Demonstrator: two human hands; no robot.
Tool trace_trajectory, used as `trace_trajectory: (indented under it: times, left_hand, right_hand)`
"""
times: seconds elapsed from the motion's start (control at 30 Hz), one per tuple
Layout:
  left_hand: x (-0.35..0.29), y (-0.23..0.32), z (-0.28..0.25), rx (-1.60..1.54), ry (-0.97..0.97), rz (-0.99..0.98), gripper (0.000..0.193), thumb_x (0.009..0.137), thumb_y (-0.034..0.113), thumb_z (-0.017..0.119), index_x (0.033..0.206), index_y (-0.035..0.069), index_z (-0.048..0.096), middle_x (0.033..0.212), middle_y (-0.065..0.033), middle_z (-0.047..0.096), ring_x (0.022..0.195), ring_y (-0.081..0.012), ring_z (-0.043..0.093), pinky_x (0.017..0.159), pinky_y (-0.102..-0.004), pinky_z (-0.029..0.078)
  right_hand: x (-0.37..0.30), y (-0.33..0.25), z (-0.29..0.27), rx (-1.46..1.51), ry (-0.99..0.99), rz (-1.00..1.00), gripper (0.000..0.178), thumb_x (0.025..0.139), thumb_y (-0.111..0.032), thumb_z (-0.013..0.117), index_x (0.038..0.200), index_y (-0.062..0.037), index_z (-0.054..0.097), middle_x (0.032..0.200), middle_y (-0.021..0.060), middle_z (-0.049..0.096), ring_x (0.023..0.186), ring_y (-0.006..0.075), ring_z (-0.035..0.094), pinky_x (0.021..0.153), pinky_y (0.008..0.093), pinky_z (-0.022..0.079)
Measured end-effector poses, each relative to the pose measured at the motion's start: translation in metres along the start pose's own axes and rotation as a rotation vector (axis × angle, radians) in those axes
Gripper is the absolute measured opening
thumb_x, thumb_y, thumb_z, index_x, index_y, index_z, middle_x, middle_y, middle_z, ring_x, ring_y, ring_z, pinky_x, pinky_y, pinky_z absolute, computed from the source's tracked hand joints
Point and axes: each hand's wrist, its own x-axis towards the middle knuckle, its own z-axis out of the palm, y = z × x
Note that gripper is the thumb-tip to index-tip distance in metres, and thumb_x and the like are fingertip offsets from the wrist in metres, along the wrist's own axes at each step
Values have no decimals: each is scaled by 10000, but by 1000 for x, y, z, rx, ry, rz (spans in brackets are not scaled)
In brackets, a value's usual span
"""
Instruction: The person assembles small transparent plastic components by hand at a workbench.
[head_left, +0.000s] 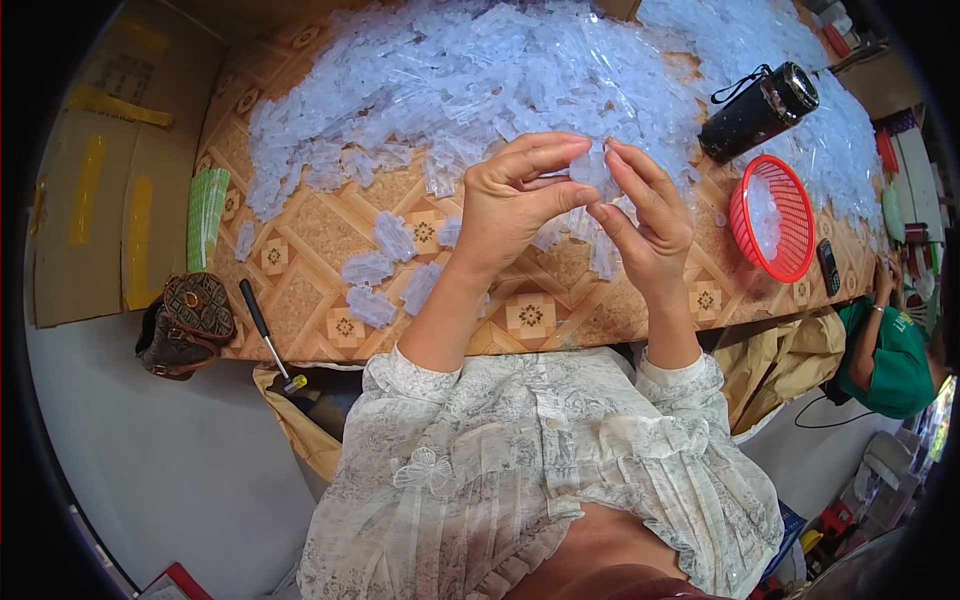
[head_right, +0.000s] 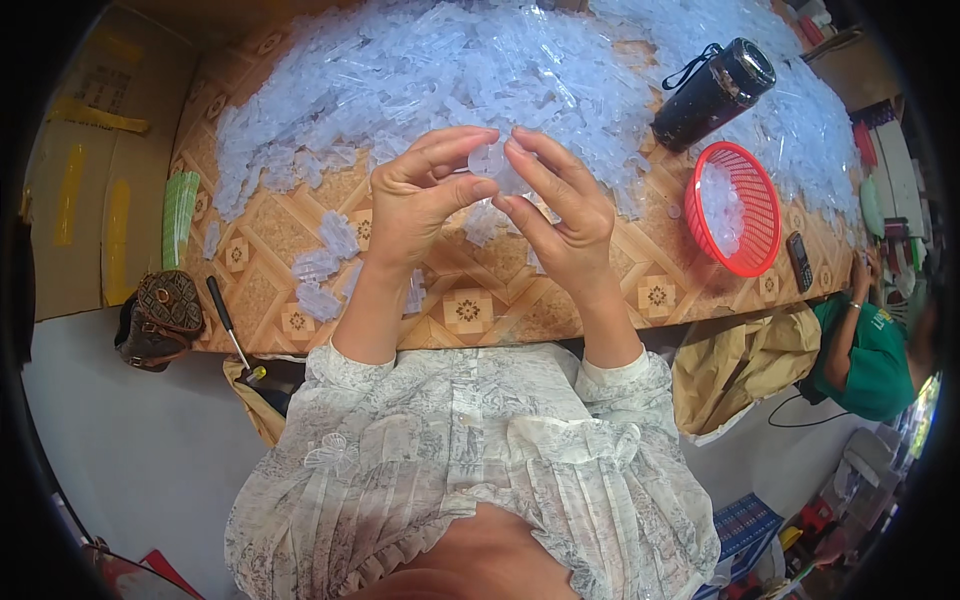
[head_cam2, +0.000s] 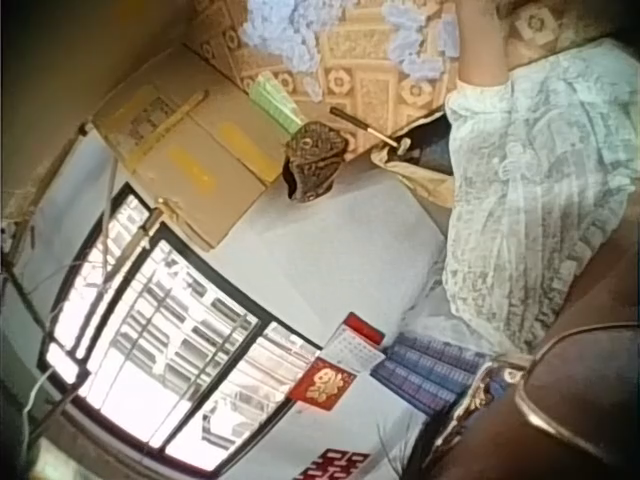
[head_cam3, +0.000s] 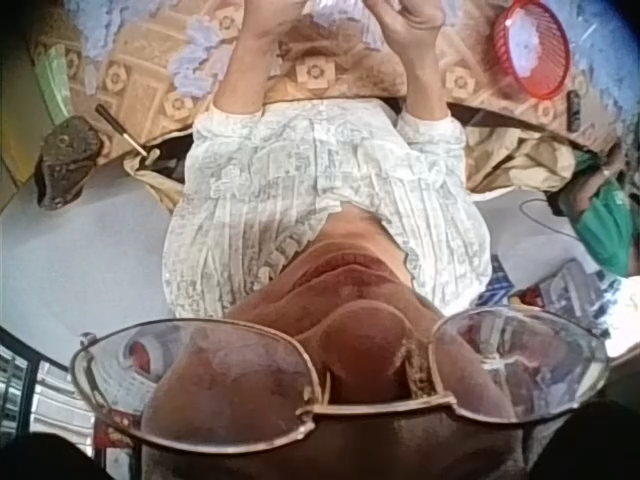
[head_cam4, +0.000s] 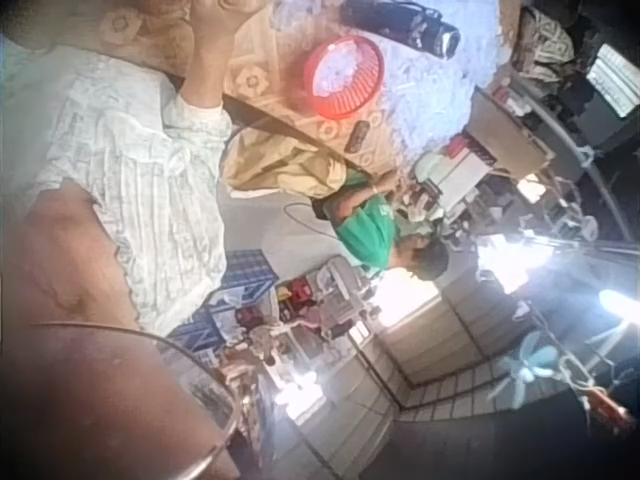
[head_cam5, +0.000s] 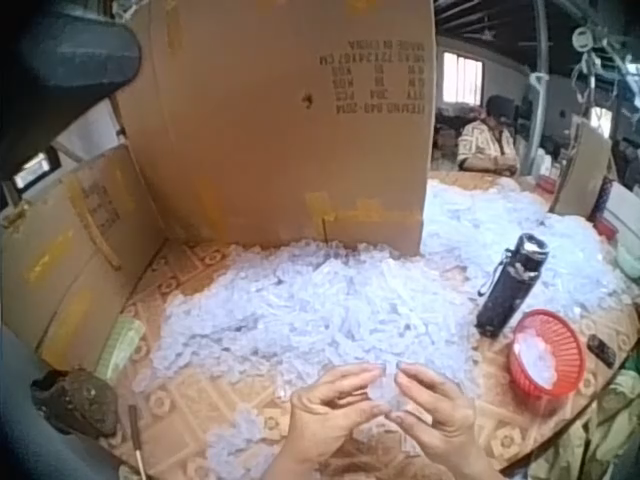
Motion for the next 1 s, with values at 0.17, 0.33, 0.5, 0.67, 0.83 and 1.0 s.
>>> trace_trajectory:
  times: [0.17, 0.33, 0.5, 0.67, 0.83, 1.0]
  left_hand:
    - [1, 0, -2, -8, -27, -11, 347, 736, -110, 718, 1063, 3, 690, 1173, -117, 613, 986, -174, 645, 825, -273, 593]
    - [2, -2, -3, -4, -43, 37, 344, 734, -109, 720, 1059, 2, 691, 1162, -116, 619, 977, -177, 647, 824, -275, 594]
    - [1, -3, 1, 41, -1, 12, 330, 730, -90, 736, 1044, 2, 699, 1117, -100, 640, 958, -158, 648, 804, -263, 590]
    - [-1, -4, 6, -48, 120, -100, 315, 736, -41, 764, 1042, -1, 698, 1034, -59, 660, 886, -121, 655, 746, -238, 563]
    - [-2, -4, 7, -32, 155, -102, 307, 759, -31, 751, 1058, -17, 681, 1026, -62, 660, 854, -135, 667, 738, -238, 563]
    - [-1, -3, 8, -73, 180, -188, 318, 783, 0, 745, 1081, -52, 644, 989, -94, 666, 856, -140, 670, 725, -241, 563]
  right_hand:
    - [1, -2, -1, -20, 18, -9, 468, 728, 16, 745, 1183, -45, 657, 1239, 141, 607, 1119, 250, 600, 919, 330, 485]
    - [3, -3, -5, 55, -63, 77, 464, 746, 15, 732, 1198, -44, 648, 1247, 143, 605, 1126, 248, 594, 927, 329, 477]
    - [3, -8, -3, 12, -69, 105, 448, 785, 1, 703, 1225, -41, 628, 1250, 153, 601, 1138, 260, 589, 936, 335, 470]
    - [5, -8, 2, -64, -86, 94, 437, 823, -27, 678, 1254, -38, 603, 1255, 161, 596, 1143, 270, 588, 939, 337, 469]
    - [5, -8, 5, 36, -84, 236, 454, 844, -80, 671, 1287, -48, 576, 1268, 174, 585, 1172, 284, 567, 954, 353, 460]
    - [8, -12, 13, -170, -117, 94, 531, 819, -82, 686, 1326, -52, 531, 1241, 185, 593, 1163, 310, 567, 948, 371, 468]
